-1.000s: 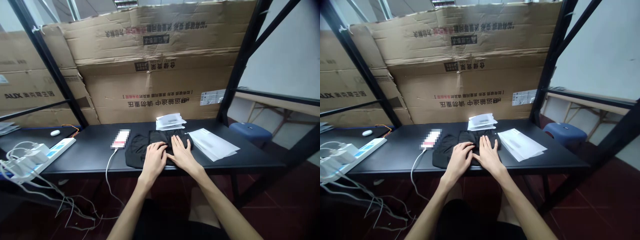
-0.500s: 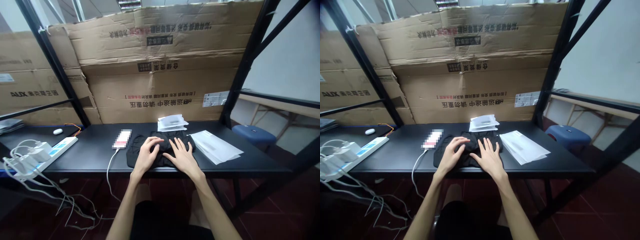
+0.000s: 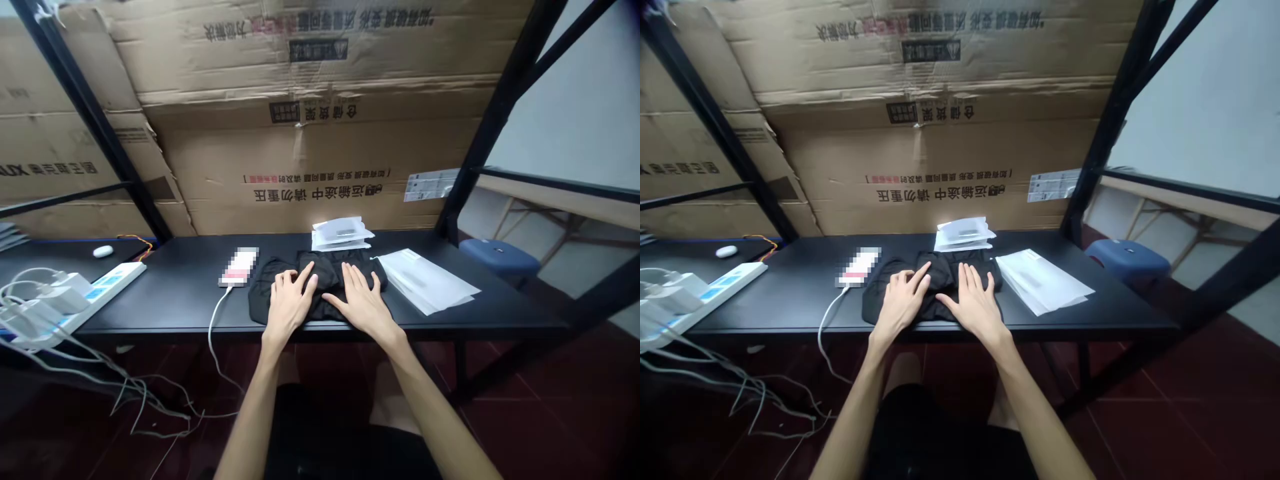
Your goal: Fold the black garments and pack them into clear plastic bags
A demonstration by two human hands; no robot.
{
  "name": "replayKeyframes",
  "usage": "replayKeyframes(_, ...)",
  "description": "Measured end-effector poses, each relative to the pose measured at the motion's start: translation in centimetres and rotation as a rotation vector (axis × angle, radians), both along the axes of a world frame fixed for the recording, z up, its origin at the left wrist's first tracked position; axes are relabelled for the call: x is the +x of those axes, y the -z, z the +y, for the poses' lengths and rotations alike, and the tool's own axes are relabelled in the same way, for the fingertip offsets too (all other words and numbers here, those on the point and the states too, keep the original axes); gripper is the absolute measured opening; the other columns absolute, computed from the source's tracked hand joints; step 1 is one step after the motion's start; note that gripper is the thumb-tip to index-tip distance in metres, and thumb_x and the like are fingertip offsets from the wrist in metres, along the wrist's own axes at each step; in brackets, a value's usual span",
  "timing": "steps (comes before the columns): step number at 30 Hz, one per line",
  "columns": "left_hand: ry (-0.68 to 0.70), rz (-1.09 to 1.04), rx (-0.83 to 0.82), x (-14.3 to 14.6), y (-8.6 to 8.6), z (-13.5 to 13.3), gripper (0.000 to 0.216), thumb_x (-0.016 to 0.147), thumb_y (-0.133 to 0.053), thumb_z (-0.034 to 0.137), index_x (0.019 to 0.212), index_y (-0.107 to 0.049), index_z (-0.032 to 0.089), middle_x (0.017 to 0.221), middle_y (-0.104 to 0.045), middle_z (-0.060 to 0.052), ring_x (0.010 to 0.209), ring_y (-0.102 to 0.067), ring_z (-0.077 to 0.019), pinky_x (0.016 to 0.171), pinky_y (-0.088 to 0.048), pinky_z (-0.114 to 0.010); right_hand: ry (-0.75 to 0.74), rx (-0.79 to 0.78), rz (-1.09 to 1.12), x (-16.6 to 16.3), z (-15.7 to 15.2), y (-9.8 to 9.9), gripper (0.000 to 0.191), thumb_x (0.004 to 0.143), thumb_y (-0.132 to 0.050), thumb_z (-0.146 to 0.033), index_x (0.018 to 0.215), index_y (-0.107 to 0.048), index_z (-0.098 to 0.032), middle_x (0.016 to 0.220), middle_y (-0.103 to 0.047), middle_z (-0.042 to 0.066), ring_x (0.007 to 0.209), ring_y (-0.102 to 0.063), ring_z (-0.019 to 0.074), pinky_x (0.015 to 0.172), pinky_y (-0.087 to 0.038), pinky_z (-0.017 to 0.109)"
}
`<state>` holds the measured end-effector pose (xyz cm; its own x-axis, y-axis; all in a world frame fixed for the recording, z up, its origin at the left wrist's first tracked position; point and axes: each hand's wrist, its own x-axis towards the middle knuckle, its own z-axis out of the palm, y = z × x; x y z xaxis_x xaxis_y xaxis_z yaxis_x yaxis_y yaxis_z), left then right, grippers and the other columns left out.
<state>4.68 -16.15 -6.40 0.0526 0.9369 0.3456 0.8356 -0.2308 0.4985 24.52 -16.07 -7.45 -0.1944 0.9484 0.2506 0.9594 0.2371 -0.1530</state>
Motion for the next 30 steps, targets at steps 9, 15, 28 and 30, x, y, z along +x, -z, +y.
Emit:
replayKeyframes(9, 0.048, -0.166, -0.070, -0.6, -1.2, -0.2, 0.039, 0.110, -0.046, 0.047, 0.136, -0.075, 0.041, 0.139, -0.065, -0.006, 0.134, -0.057, -0.0292, 0.119, -0.041, -0.049, -0.004, -0.023, -0.015, 0.1, 0.1, 0.0, 0.093, 0.107, -0.024, -0.073, 0.168, -0.033, -0.004, 0.175, -0.027, 0.023, 0.165, -0.022, 0.0353, 0.131, -0.008, 0.065)
replayKeyframes(15, 0.090, -0.267, -0.084, -1.1, -1.5, -0.5, 0.033, 0.107, -0.054, 0.045, 0.130, -0.077, 0.043, 0.145, -0.062, 0.000, 0.129, -0.064, -0.0258, 0.117, -0.046, -0.042, -0.006, -0.032, -0.022, 0.1, 0.3, 0.0, 0.093, 0.107, -0.026, -0.073, 0.168, -0.032, -0.003, 0.176, -0.027, 0.021, 0.165, -0.021, 0.0339, 0.132, -0.008, 0.065)
replayKeyframes(28, 0.058, -0.223, -0.018, -0.6, -1.1, -0.4, 0.022, 0.101, -0.064, 0.039, 0.111, -0.084, 0.039, 0.139, -0.066, 0.001, 0.119, -0.070, -0.0239, 0.110, -0.051, -0.038, -0.035, 0.007, 0.012, 0.2, 0.0, 0.0, 0.090, 0.107, -0.029, -0.073, 0.169, -0.035, -0.008, 0.175, -0.030, 0.022, 0.164, -0.024, 0.0371, 0.131, -0.008, 0.066)
replayKeyframes(30, 0.057, -0.258, -0.001, -0.6, -0.9, -0.1, 0.021, 0.100, -0.064, 0.038, 0.108, -0.084, 0.036, 0.136, -0.067, 0.000, 0.122, -0.069, -0.0241, 0.111, -0.051, -0.038, -0.045, 0.030, 0.028, 0.3, -0.1, -0.1, 0.092, 0.106, -0.030, -0.075, 0.169, -0.035, -0.008, 0.175, -0.030, 0.023, 0.164, -0.025, 0.0372, 0.131, -0.009, 0.068)
